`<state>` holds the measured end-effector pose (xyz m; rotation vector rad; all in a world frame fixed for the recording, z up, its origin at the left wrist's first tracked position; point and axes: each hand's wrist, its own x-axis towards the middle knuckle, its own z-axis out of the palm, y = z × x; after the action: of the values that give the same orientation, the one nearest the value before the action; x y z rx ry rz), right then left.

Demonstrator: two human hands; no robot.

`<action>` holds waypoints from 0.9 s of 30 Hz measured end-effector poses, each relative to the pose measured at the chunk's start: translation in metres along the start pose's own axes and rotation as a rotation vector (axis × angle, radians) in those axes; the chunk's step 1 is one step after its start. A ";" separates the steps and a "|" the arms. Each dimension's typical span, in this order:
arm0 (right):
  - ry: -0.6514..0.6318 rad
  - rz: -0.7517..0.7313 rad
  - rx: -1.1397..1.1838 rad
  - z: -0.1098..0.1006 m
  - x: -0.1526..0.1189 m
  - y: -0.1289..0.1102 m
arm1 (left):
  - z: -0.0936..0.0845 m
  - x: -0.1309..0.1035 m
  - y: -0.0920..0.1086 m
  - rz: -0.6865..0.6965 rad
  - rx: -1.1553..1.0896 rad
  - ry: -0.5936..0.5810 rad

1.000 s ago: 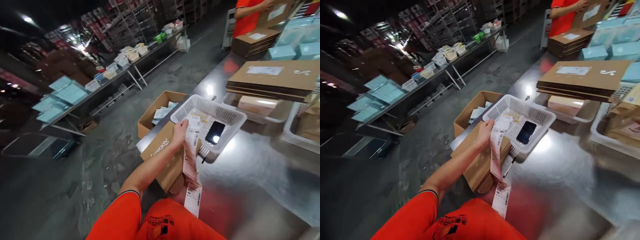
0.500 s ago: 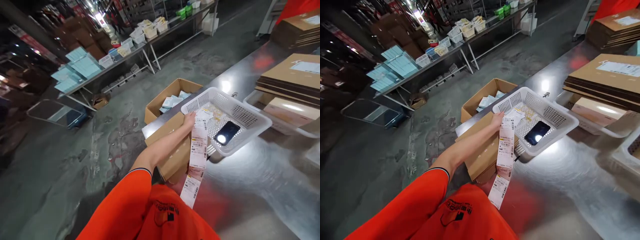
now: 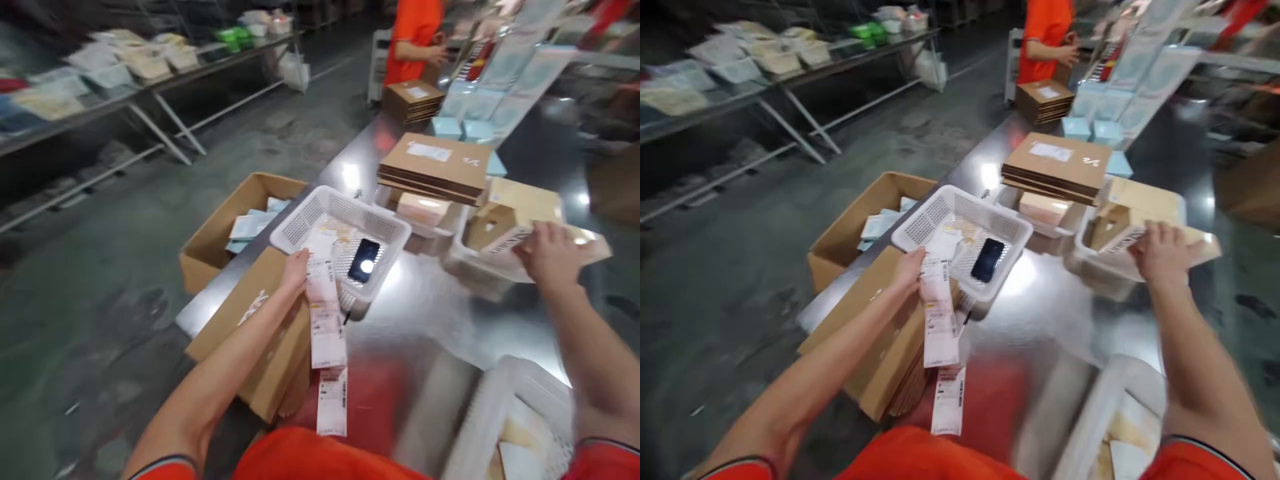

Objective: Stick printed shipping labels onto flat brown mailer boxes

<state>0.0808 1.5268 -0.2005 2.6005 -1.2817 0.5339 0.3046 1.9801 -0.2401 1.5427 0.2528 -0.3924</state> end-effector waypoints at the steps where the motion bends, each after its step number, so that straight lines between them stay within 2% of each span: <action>1: -0.002 -0.036 -0.043 -0.009 -0.001 0.020 | -0.001 -0.003 -0.006 -0.002 0.001 -0.032; 2: 0.000 -0.073 -0.078 -0.015 -0.001 0.033 | -0.002 -0.007 -0.011 -0.007 0.022 -0.054; 4: 0.033 -0.090 -0.124 -0.017 0.001 0.044 | -0.006 -0.016 -0.019 -0.008 0.073 -0.102; 6: 0.043 -0.033 -0.134 -0.011 0.005 0.041 | -0.010 -0.026 -0.021 0.006 0.109 -0.131; 8: 0.000 0.006 -0.126 -0.002 0.003 0.033 | -0.015 -0.035 -0.020 0.026 0.125 -0.133; 12: -0.070 -0.084 -0.087 0.014 -0.007 0.032 | -0.016 -0.049 -0.021 -0.009 0.160 -0.135; 14: -0.112 -0.100 -0.050 0.009 -0.002 0.037 | -0.011 -0.056 -0.025 -0.055 0.167 -0.178; 16: -0.222 -0.069 0.046 -0.009 0.004 0.033 | -0.002 -0.066 -0.028 -0.084 0.169 -0.251; 18: -0.324 -0.069 0.184 -0.037 -0.003 0.010 | 0.010 -0.080 -0.028 -0.064 0.185 -0.320; 19: -0.344 -0.110 0.254 -0.053 -0.017 -0.011 | 0.015 -0.088 -0.026 -0.032 0.198 -0.350; 21: -0.411 -0.298 0.445 -0.082 -0.065 -0.063 | 0.026 -0.106 -0.018 0.066 0.218 -0.403; 22: -0.531 -0.395 0.703 -0.094 -0.096 -0.091 | 0.030 -0.116 -0.014 0.116 0.214 -0.422; 23: -0.722 -0.478 0.929 -0.105 -0.127 -0.116 | 0.032 -0.126 -0.010 0.150 0.205 -0.438; 25: -0.877 -0.477 1.152 -0.123 -0.181 -0.152 | 0.031 -0.148 -0.004 0.148 0.160 -0.465; 27: -0.884 -0.401 1.265 -0.140 -0.208 -0.166 | 0.020 -0.169 -0.005 0.048 0.062 -0.541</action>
<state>0.0637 1.8240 -0.1574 4.3335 -0.4261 0.0313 0.1464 1.9749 -0.1765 1.4406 -0.2198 -0.7643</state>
